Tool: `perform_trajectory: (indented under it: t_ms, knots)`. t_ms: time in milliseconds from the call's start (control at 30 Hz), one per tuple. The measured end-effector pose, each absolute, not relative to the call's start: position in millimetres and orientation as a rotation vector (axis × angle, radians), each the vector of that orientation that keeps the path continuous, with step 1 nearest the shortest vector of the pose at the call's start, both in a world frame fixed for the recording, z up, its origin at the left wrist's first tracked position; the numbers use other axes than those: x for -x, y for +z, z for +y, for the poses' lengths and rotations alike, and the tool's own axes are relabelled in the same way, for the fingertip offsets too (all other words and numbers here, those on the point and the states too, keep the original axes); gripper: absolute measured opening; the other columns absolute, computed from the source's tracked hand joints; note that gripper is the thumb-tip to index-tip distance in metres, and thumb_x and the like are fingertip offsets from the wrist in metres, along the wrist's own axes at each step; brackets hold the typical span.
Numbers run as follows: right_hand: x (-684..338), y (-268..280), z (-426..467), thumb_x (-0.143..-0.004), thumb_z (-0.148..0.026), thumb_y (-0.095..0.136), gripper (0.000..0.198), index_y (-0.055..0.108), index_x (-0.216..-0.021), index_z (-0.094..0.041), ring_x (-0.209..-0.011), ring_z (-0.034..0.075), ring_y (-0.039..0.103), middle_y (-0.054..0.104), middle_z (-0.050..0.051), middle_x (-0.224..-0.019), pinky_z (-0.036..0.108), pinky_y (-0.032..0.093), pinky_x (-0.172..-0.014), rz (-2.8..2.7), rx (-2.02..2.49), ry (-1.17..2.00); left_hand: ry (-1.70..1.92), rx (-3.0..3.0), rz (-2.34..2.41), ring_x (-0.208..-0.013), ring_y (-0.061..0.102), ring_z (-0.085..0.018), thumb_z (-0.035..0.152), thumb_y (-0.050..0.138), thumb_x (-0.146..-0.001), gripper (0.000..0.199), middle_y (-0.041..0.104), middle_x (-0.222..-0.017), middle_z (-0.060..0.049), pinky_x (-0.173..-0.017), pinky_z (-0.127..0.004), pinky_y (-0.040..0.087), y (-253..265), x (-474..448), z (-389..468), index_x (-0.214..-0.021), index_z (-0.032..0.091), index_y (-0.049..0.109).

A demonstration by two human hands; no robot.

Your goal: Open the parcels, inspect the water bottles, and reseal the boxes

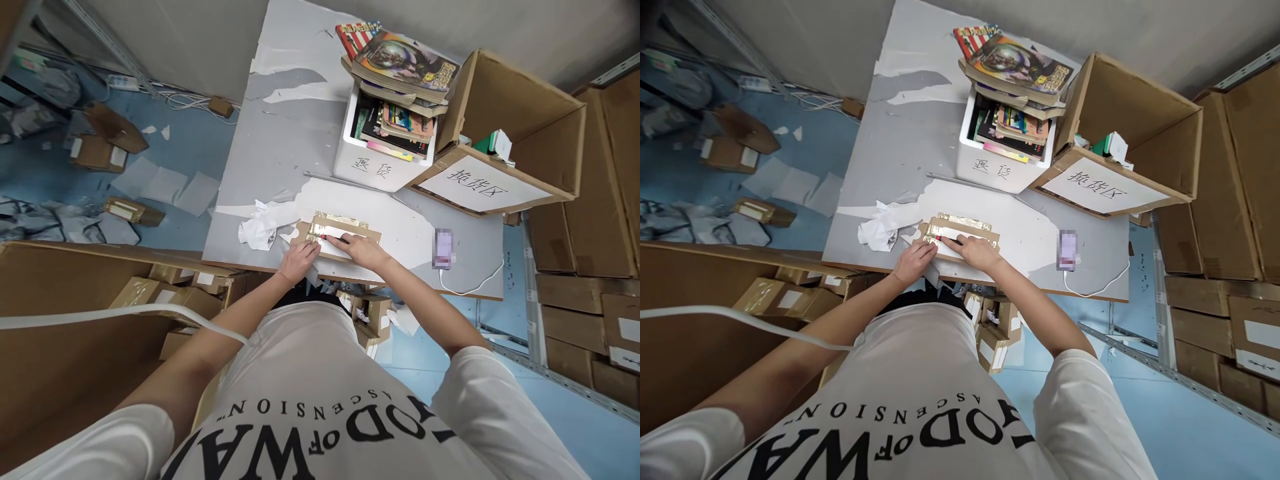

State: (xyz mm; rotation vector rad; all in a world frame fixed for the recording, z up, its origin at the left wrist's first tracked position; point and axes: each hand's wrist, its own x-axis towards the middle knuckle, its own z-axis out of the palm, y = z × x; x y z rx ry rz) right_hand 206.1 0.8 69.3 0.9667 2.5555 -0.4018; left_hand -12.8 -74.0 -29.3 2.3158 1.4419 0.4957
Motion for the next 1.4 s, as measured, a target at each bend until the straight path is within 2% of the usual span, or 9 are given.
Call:
perform_trajectory:
  t_ms: [167,300,600,733,833,900,1100,1267,1400]
  knots:
    - [-205,88,1,-0.092,-0.011,0.030,0.066,0.012,-0.150,-0.036,-0.089,0.022,0.063,0.056,0.012,-0.121,0.030,0.044,-0.070,2.433,-0.907,-0.301,0.447,-2.430,1.441,-0.122,0.051,-0.026,0.010,0.035,-0.091,0.042,0.062,-0.125,-0.014,-0.094,-0.043,0.048,-30,14,-74,-0.126,0.014,0.057]
    - [-245,110,-7,-0.092,-0.011,0.029,0.064,0.017,-0.150,-0.035,-0.085,0.022,0.065,0.060,0.014,-0.114,0.029,0.042,-0.064,2.283,-0.949,-0.209,0.395,-2.464,1.465,-0.120,0.052,-0.026,0.008,0.035,-0.091,0.042,0.062,-0.125,-0.013,-0.088,-0.040,0.050,-27,13,-75,-0.126,0.015,0.057]
    - [-356,132,-45,-0.084,-0.003,0.038,0.078,0.019,-0.147,-0.044,-0.079,0.018,0.062,0.061,0.008,-0.108,0.025,0.038,-0.060,2.151,-1.138,-0.255,0.303,-2.424,1.469,-0.117,0.052,-0.025,0.005,0.037,-0.089,0.042,0.061,-0.124,-0.012,-0.082,-0.034,0.049,-20,-1,-73,-0.126,0.016,0.055]
    - [-398,140,-61,-0.090,-0.012,0.035,0.068,0.017,-0.148,-0.042,-0.083,0.018,0.059,0.060,0.006,-0.113,0.025,0.038,-0.058,2.277,-1.423,-0.293,0.308,-2.438,1.460,-0.114,0.052,-0.027,0.009,0.038,-0.090,0.038,0.062,-0.121,-0.013,-0.081,-0.036,0.049,-18,0,-69,-0.124,0.014,0.055]
    - [-410,106,-69,-0.096,-0.027,0.028,0.058,0.013,-0.152,-0.027,-0.090,0.022,0.058,0.057,0.013,-0.118,0.028,0.041,-0.061,2.188,-1.936,-0.263,0.337,-2.454,1.456,-0.110,0.052,-0.027,0.011,0.038,-0.090,0.036,0.063,-0.118,-0.014,-0.085,-0.039,0.048,-18,-1,-69,-0.120,0.013,0.058]
    - [-398,60,-69,-0.095,-0.025,0.027,0.059,0.011,-0.152,-0.021,-0.096,0.025,0.056,0.054,0.016,-0.122,0.032,0.045,-0.068,1.989,-2.189,-0.312,0.377,-2.455,1.458,-0.110,0.052,-0.028,0.013,0.039,-0.090,0.035,0.063,-0.116,-0.014,-0.088,-0.040,0.047,-16,-2,-70,-0.120,0.015,0.059]
    - [-347,-61,-67,-0.094,-0.021,0.025,0.054,0.027,-0.148,-0.024,-0.113,0.028,0.048,0.047,0.016,-0.124,0.040,0.041,-0.088,1.659,-2.470,-0.480,0.418,-2.475,1.421,-0.117,0.048,-0.030,0.018,0.046,-0.087,0.041,0.058,-0.123,-0.015,-0.095,-0.045,0.045,-12,1,-82,-0.128,0.016,0.054]
    - [-345,-81,-75,-0.092,-0.023,0.031,0.059,0.022,-0.150,-0.025,-0.126,0.032,0.038,0.037,0.017,-0.139,0.049,0.034,-0.099,1.620,-2.594,-0.548,0.411,-2.478,1.421,-0.122,0.046,-0.031,0.017,0.048,-0.086,0.047,0.055,-0.127,-0.016,-0.100,-0.047,0.043,-13,4,-87,-0.133,0.015,0.049]
    - [-333,-67,-70,-0.092,-0.041,0.033,0.060,0.025,-0.149,-0.024,-0.135,0.032,0.028,0.027,0.015,-0.149,0.054,0.024,-0.108,1.671,-2.872,-0.852,0.414,-2.454,1.419,-0.125,0.044,-0.032,0.017,0.048,-0.085,0.051,0.053,-0.130,-0.016,-0.101,-0.047,0.042,-12,1,-90,-0.136,0.015,0.045]
